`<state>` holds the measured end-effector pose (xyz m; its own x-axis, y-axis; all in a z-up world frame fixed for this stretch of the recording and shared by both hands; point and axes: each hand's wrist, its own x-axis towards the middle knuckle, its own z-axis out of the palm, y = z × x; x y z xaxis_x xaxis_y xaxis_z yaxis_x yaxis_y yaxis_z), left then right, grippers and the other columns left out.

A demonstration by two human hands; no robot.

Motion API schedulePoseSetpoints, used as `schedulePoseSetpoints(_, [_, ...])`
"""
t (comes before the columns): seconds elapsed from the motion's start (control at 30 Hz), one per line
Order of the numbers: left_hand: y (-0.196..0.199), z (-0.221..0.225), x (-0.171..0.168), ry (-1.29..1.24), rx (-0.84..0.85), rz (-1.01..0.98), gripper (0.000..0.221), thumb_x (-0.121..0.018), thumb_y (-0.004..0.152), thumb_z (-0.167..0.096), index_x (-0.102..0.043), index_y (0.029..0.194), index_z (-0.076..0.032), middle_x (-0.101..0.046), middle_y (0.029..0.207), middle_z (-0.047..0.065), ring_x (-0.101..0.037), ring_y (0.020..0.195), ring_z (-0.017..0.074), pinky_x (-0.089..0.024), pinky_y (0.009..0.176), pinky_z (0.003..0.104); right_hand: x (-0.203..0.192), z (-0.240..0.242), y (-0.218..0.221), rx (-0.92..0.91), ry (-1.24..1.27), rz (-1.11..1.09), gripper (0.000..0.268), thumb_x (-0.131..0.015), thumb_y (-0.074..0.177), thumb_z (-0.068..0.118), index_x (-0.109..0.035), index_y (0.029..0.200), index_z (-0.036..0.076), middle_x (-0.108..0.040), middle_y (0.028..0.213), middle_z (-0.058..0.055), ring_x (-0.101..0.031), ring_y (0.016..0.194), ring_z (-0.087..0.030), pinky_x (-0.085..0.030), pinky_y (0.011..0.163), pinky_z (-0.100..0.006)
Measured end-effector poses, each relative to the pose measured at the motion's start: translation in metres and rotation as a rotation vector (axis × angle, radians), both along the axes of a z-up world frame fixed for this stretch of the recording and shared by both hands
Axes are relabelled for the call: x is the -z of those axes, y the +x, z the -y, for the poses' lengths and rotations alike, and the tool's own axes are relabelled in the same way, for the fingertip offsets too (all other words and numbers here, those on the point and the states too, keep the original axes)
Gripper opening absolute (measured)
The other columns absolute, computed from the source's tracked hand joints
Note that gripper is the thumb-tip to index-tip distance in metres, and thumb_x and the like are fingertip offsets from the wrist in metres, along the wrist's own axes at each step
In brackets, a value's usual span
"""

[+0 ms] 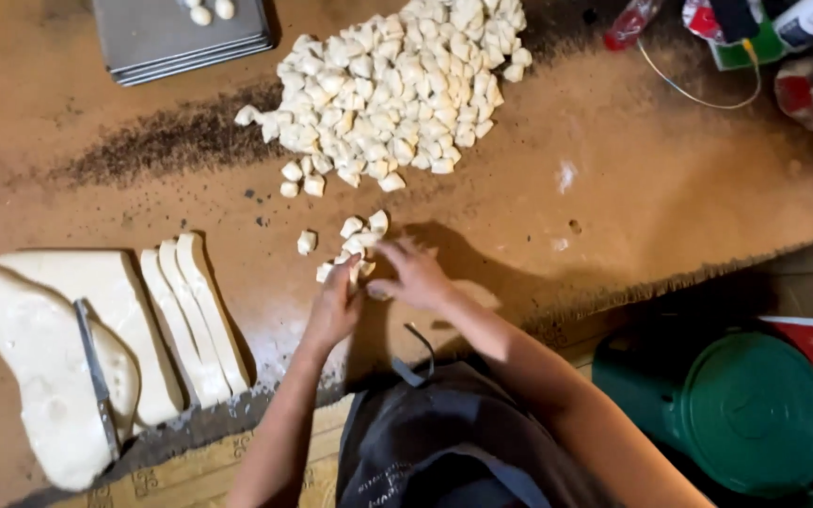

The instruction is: Cutting dough into strips with a knife and then tearing them into small pieces by hand in a bakery production area.

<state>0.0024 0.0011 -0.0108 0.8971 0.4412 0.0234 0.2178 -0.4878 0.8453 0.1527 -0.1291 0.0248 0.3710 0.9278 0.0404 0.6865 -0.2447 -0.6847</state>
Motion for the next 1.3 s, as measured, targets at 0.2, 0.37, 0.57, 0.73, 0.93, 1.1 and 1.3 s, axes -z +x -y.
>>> schedulePoseSetpoints(0.2, [0.010, -0.024, 0.029, -0.117, 0.093, -0.033, 0.050, -0.067, 0.079, 0.002, -0.067, 0.129, -0.004, -0.075, 0.096, 0.024, -0.071, 0.098, 0.0440, -0.055, 0.085, 0.052, 0.027, -0.018, -0.022, 0.088, 0.405, -0.118, 0.017, -0.077, 0.090, 0.025, -0.071, 0.104, 0.018, -0.068, 0.088, -0.009, -0.070, 0.084, -0.033, -0.057, 0.070, -0.037])
schedulePoseSetpoints(0.37, [0.008, -0.001, 0.087, 0.119, 0.102, -0.356, 0.013, -0.062, 0.085, -0.030, -0.075, 0.083, -0.028, -0.068, 0.099, -0.003, -0.070, 0.096, 0.0265, -0.055, 0.085, 0.043, 0.111, -0.021, -0.013, 0.278, 0.241, 0.041, 0.028, -0.073, 0.086, 0.042, -0.060, 0.091, 0.018, -0.065, 0.075, -0.010, -0.069, 0.071, -0.032, -0.055, 0.062, -0.043])
schedulePoseSetpoints(0.57, [-0.005, -0.028, -0.015, 0.024, 0.163, 0.194, 0.007, -0.078, 0.077, -0.024, -0.077, 0.083, -0.021, -0.074, 0.068, 0.009, -0.069, 0.062, 0.0303, -0.058, 0.064, 0.038, 0.062, -0.007, -0.004, 0.286, -0.150, -0.199, 0.060, -0.071, 0.084, 0.028, -0.052, 0.139, 0.010, -0.063, 0.125, -0.027, -0.066, 0.112, -0.046, -0.053, 0.099, -0.053])
schedulePoseSetpoints(0.73, [-0.006, -0.129, 0.011, 0.030, -0.062, -0.386, 0.085, -0.098, 0.064, -0.036, -0.058, 0.131, -0.003, -0.059, 0.127, 0.029, -0.058, 0.123, 0.0469, -0.048, 0.103, 0.055, 0.092, 0.008, -0.009, 0.334, 0.054, -0.314, 0.090, -0.091, 0.075, 0.027, -0.045, 0.153, 0.024, -0.068, 0.127, -0.016, -0.071, 0.101, -0.037, -0.060, 0.072, -0.041])
schedulePoseSetpoints(0.93, [0.050, -0.081, 0.042, 0.044, 0.112, -0.679, 0.087, -0.074, 0.075, -0.007, -0.034, 0.152, -0.011, -0.048, 0.142, 0.036, -0.052, 0.130, 0.0545, -0.044, 0.111, 0.059, 0.038, -0.031, 0.000, 0.155, -0.323, -0.259, 0.122, -0.088, 0.073, 0.010, -0.007, 0.164, 0.017, -0.005, 0.161, -0.037, -0.047, 0.126, -0.062, -0.049, 0.103, -0.064])
schedulePoseSetpoints(1.1, [0.111, -0.092, 0.042, 0.139, 0.295, -0.417, 0.075, -0.066, 0.073, 0.000, -0.035, 0.140, -0.016, -0.047, 0.136, 0.030, -0.054, 0.122, 0.0575, -0.049, 0.101, 0.062, 0.114, -0.082, 0.050, 0.187, -0.182, -0.196, 0.061, -0.075, 0.070, 0.007, -0.043, 0.121, 0.005, -0.041, 0.136, -0.028, -0.068, 0.086, -0.057, -0.062, 0.077, -0.060])
schedulePoseSetpoints(1.3, [0.141, -0.057, -0.098, -0.037, 0.183, 0.279, 0.057, -0.077, 0.080, 0.003, -0.046, 0.127, -0.004, -0.032, 0.158, 0.029, -0.045, 0.138, 0.0516, -0.040, 0.116, 0.056, 0.088, -0.093, 0.161, 0.475, 0.395, -0.230, 0.098, -0.093, 0.072, 0.010, -0.026, 0.144, 0.007, -0.031, 0.144, -0.020, -0.042, 0.135, -0.044, -0.038, 0.115, -0.049])
